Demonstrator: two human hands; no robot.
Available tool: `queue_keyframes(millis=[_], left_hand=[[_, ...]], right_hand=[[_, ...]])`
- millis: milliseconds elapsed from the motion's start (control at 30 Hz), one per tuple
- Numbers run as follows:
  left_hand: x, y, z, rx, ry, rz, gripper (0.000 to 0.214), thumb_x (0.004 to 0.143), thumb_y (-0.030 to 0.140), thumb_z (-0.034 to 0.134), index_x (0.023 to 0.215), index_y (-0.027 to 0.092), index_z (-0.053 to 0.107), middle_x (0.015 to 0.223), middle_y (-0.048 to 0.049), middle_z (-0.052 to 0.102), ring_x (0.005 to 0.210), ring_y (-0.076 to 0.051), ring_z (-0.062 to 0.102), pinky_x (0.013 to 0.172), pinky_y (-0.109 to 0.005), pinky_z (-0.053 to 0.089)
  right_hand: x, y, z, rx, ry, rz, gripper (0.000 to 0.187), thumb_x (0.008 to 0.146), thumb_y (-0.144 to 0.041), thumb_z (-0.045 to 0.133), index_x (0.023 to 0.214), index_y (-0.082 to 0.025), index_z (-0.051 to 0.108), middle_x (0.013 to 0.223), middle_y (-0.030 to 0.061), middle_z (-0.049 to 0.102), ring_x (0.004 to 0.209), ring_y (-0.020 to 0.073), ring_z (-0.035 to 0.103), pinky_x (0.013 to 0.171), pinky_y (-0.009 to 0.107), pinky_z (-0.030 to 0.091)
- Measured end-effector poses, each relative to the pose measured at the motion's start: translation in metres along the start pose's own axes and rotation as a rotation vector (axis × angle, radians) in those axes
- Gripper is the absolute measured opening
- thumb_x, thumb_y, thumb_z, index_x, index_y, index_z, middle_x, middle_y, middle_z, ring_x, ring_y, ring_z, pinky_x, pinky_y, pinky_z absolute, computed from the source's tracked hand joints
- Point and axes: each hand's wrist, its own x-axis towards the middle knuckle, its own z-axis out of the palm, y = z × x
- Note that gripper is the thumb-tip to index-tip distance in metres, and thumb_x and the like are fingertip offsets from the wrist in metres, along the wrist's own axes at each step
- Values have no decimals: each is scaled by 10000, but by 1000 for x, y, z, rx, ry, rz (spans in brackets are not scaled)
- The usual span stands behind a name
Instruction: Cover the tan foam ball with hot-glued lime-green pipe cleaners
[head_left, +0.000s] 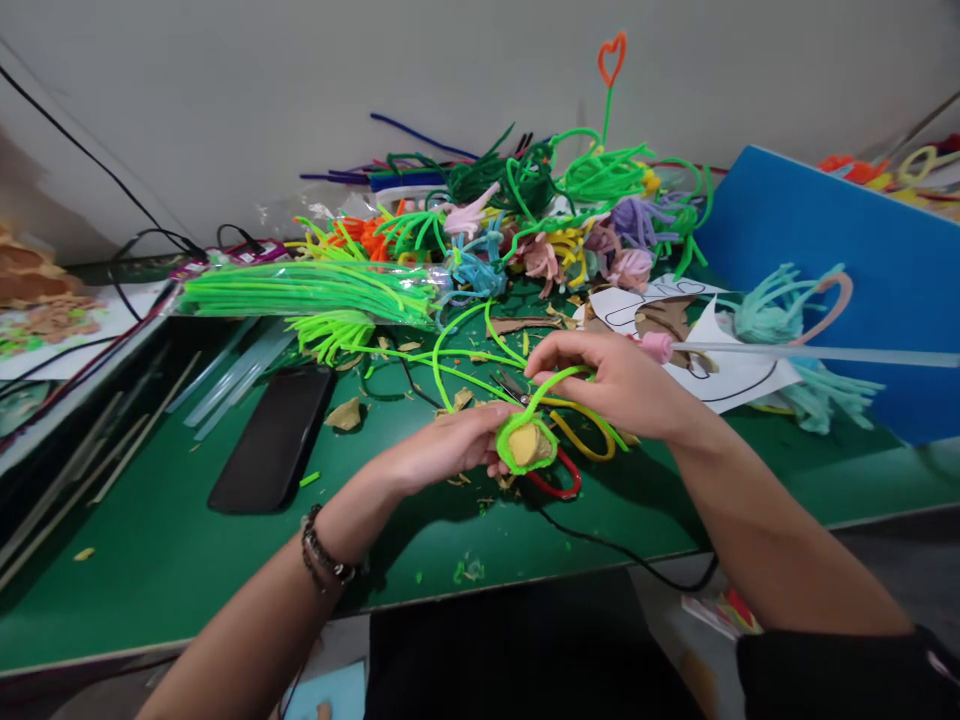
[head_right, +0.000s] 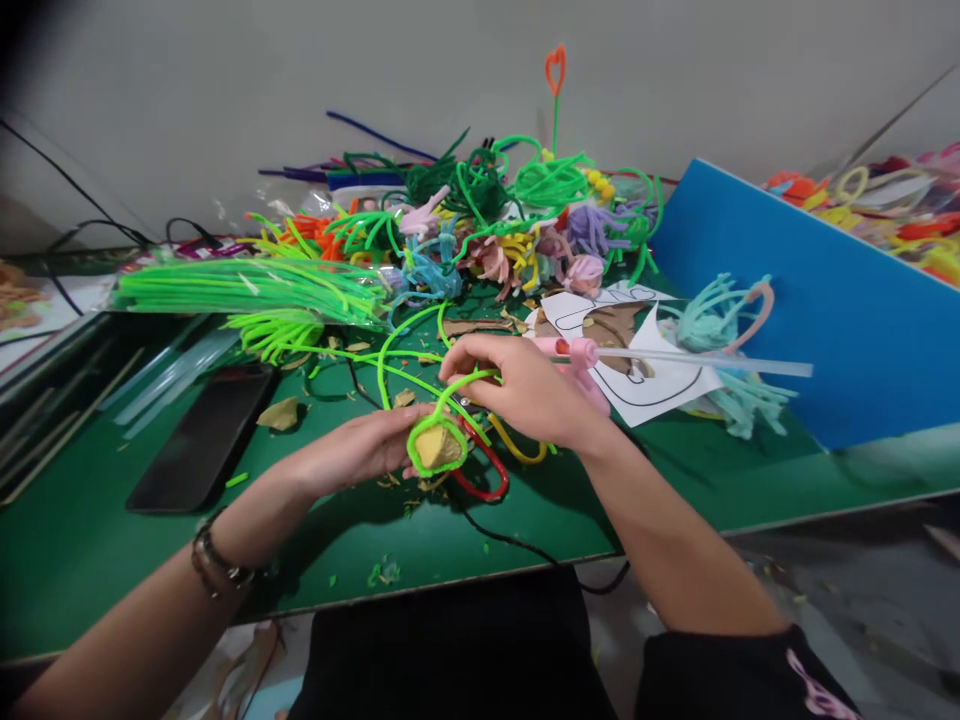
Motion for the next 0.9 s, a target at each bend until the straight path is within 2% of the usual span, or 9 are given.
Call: queue_keyframes(millis=[133,333,500,600,733,900], left_hand=[[2,2,-2,3,-46,-12,276,748,385,532,879,199,689,734,-27,616,544,-106,445,476,-215,335],[-1,0,-7,77,-115,-56,275,749,350,564,954,207,680,780,-28,614,592,-122,510,496,-217,386],[-6,8,1,204,-4,-11,199,757,239,587,929,235,688,684,5,616,582,-125,539,554,-216,447],[-6,10,8,245,10,59,188,741,209,608,901,235,703,660,-2,630,599,-145,570,546,-219,477],[-2,6,9,277,51,128,182,760,227,577,881,244,712,736,-4,664,614,-144,588,538,-220,492],[0,2,1,372,110,111,205,760,285,559,897,235,703,783,-12,658,706,-171,580,627,-249,472]], right_hand=[[0,2,1,-29,3,-11,103,749,-131,506,795,-181,583,811,4,643,741,121,589,674,254,458],[-4,2,-1,-136,30,-42,73,780,-172,529,775,-188,599,738,0,623,633,103,538,582,235,428],[-4,4,0,-146,70,-10,81,797,-198,519,785,-199,599,729,-6,609,620,102,526,560,237,418],[-4,4,1,-152,125,16,70,789,-204,523,764,-198,588,711,-5,603,609,104,524,559,243,426],[-5,5,2,-154,107,5,75,788,-192,510,769,-203,582,770,9,621,693,130,558,632,270,456],[-5,10,4,-127,91,23,107,796,-167,480,788,-205,580,802,11,624,744,136,564,657,266,453]])
